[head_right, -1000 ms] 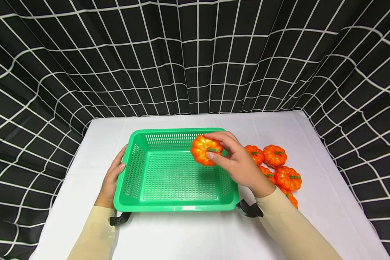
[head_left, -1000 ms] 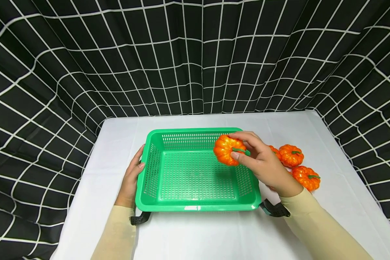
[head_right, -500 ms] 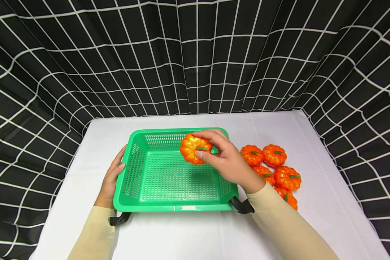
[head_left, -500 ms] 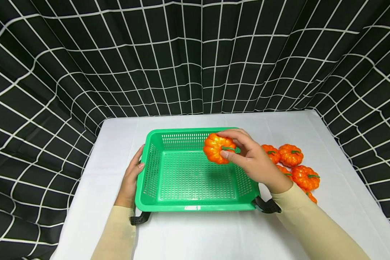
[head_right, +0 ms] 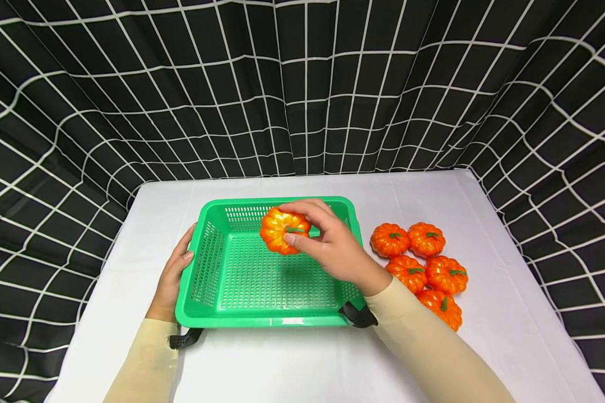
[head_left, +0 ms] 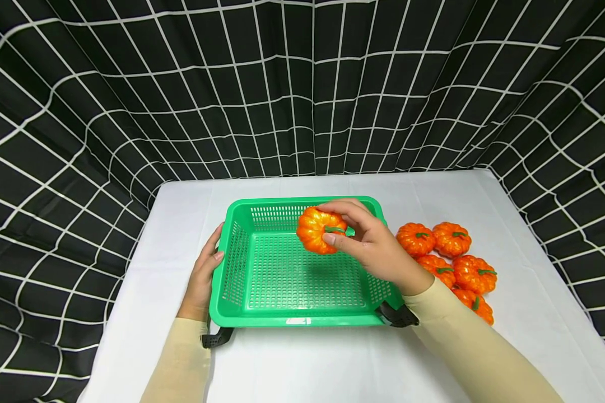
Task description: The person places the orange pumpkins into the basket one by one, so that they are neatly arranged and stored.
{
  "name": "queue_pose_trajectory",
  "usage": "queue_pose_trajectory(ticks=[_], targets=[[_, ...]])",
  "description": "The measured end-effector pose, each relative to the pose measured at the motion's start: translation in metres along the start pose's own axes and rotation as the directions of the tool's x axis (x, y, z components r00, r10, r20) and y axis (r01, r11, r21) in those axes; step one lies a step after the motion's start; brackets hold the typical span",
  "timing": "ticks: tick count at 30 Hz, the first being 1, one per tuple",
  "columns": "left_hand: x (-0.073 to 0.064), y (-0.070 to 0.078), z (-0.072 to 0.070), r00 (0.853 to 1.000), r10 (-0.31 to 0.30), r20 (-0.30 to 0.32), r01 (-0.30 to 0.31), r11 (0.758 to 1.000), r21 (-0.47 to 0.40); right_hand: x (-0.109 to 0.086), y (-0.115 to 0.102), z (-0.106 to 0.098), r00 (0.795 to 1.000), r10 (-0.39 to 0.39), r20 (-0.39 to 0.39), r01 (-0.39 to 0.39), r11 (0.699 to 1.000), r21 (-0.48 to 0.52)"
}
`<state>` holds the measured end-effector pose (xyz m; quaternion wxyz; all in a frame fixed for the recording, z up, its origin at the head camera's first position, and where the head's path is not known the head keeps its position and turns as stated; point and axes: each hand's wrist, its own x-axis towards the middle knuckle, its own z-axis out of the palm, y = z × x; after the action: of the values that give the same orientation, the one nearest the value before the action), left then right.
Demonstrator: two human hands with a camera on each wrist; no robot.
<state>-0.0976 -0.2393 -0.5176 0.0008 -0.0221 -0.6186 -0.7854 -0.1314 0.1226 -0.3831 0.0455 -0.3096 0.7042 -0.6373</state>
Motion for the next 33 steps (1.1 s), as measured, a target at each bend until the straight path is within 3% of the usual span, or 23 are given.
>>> queue_pose_trajectory(ticks=[6,17,33], targets=[[0.0,0.0,0.001,1.0,-0.008,-0.014,0.008,1.0,-0.006,0.008,0.003,0.011,1.0,-0.024,0.02,0.024,1.0,-0.004],[0.0,-0.003,-0.001,1.0,0.005,-0.002,-0.005,1.0,-0.016,0.021,0.011,0.025,0.999,0.001,0.047,0.001,0.999,-0.041],[0.001,-0.003,0.0,1.0,0.001,-0.007,-0.001,1.0,-0.01,0.048,0.011,0.049,0.997,0.027,0.07,-0.029,0.999,0.021]])
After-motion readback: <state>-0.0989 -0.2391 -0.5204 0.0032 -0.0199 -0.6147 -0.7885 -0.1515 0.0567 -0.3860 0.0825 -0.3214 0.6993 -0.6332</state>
